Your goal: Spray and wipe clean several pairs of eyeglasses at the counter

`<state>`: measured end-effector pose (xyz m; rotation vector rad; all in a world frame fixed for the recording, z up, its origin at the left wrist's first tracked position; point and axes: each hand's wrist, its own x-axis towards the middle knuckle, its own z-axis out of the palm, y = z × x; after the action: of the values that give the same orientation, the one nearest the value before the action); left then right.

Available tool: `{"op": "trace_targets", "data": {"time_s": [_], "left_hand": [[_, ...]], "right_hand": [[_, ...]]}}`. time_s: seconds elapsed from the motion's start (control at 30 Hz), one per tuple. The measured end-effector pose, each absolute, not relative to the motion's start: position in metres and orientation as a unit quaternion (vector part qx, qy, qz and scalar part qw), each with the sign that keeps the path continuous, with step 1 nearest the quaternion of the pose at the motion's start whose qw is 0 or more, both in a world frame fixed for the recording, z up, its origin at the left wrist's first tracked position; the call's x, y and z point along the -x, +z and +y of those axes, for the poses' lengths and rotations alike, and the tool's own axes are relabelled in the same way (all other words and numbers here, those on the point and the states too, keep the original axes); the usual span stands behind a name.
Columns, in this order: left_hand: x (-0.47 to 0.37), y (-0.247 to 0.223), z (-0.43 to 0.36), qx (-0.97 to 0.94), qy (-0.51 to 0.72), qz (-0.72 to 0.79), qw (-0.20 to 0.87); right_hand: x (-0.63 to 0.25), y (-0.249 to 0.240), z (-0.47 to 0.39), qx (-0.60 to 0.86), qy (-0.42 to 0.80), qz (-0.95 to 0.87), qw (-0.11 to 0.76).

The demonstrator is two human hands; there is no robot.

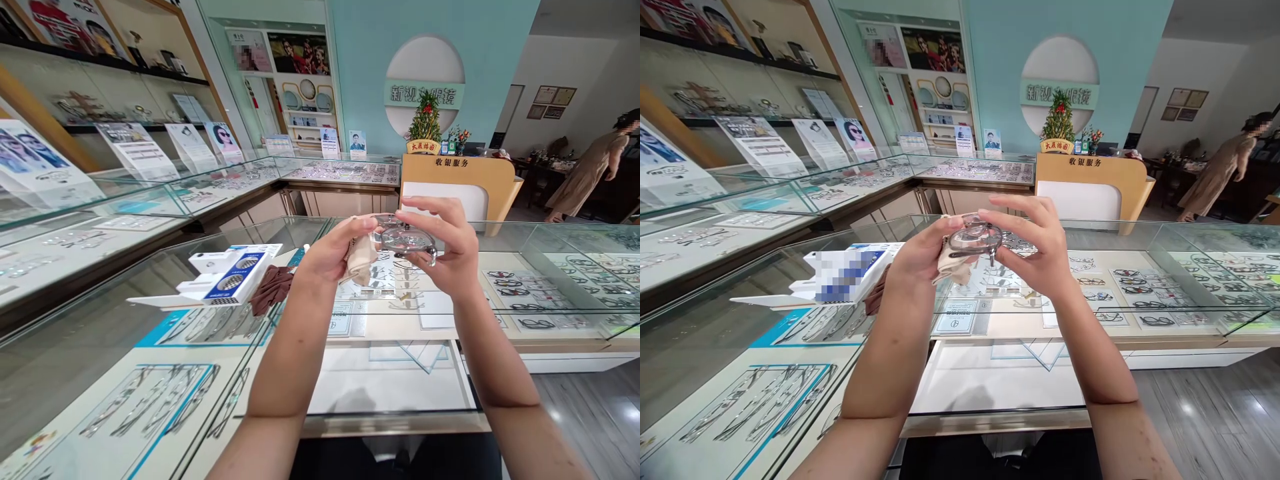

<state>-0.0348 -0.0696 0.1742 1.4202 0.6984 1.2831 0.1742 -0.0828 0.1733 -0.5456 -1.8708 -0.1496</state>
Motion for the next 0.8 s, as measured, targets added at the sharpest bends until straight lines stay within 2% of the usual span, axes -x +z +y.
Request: {"op": "trace_targets", "data": {"time_s": [0.3, 0.47, 0.6, 0.8], "left_hand": [[0.027, 0.160, -0.046, -0.526, 0.513, 0.370, 0.569], [0.041, 0.132, -0.038, -0.499, 0.506, 0.432, 0.555], [0.061, 0.081, -0.028, -0.388, 0.587, 0.506, 0.498], [0.069, 0.032, -0.004, -0.318, 0.674, 0.570, 0.347]], "right_hand": [[-0.170, 0.167, -0.069, 0.220, -0.046, -0.780, 0.585], [-0.170, 0.160, -0.047, 0.279, -0.039, -0.786, 0.551], [-0.162, 0.144, -0.019, 0.361, -0.043, -0.826, 0.431], [-0.122, 0.108, 0.021, 0.493, -0.046, -0.858, 0.137]]}}
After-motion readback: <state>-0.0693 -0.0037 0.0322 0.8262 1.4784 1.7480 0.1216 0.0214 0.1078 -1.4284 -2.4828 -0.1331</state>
